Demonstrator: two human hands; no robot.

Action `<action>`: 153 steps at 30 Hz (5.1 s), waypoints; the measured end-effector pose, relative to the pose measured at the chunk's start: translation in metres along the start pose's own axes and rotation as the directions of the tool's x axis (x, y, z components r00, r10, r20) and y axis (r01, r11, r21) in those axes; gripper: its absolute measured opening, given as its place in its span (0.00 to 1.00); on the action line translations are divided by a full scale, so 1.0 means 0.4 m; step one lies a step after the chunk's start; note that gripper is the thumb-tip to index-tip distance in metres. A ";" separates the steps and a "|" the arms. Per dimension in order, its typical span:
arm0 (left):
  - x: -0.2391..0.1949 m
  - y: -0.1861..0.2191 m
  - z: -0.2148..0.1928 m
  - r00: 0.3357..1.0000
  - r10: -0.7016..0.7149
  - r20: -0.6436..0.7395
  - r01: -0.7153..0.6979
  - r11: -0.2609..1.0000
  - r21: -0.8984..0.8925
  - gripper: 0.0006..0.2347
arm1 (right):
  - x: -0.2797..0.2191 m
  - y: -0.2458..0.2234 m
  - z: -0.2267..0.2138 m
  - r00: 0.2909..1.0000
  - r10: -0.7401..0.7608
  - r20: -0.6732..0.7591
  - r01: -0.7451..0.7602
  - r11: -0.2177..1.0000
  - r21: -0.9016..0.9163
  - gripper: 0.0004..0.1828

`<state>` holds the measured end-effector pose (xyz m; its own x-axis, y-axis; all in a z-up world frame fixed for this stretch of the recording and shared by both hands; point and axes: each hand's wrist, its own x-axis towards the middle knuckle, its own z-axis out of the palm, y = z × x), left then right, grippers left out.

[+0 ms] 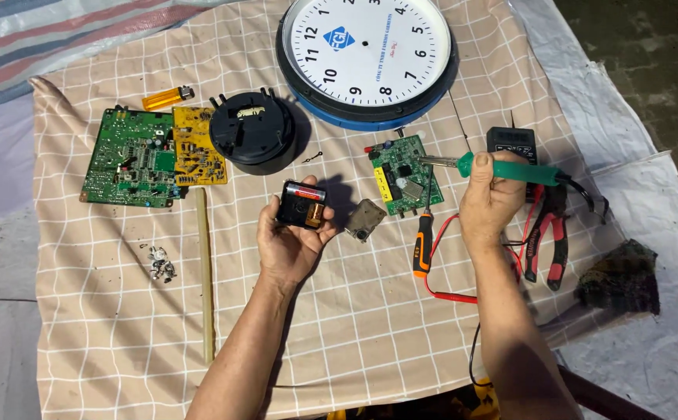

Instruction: The person uses a soldering iron to work on a small black battery holder containing a battery. They then pick up a green circuit board and continue soldering components on it. Various electronic parts and tools are visible on the table.

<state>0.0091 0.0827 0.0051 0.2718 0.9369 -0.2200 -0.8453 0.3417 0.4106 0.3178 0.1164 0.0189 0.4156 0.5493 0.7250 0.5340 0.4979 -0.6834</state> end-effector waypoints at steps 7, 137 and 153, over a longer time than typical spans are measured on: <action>0.002 -0.012 -0.009 1.000 -0.004 0.011 0.004 1.000 0.019 0.30 | -0.006 -0.004 0.005 0.999 -0.009 0.038 0.010 1.000 -0.016 0.13; 0.001 -0.011 -0.009 0.989 -0.045 0.138 0.030 0.994 0.108 0.30 | -0.025 -0.058 0.010 0.985 0.145 -0.089 -0.115 0.953 0.279 0.16; -0.001 -0.015 -0.007 0.990 -0.025 0.138 0.011 0.995 0.103 0.29 | -0.022 -0.076 0.022 0.987 0.091 0.132 -0.087 0.995 -0.039 0.16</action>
<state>0.0128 0.0799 0.0002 0.3533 0.9295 -0.1061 -0.7908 0.3574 0.4969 0.2915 0.1022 0.0327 0.3618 0.6763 0.6416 0.5241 0.4216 -0.7400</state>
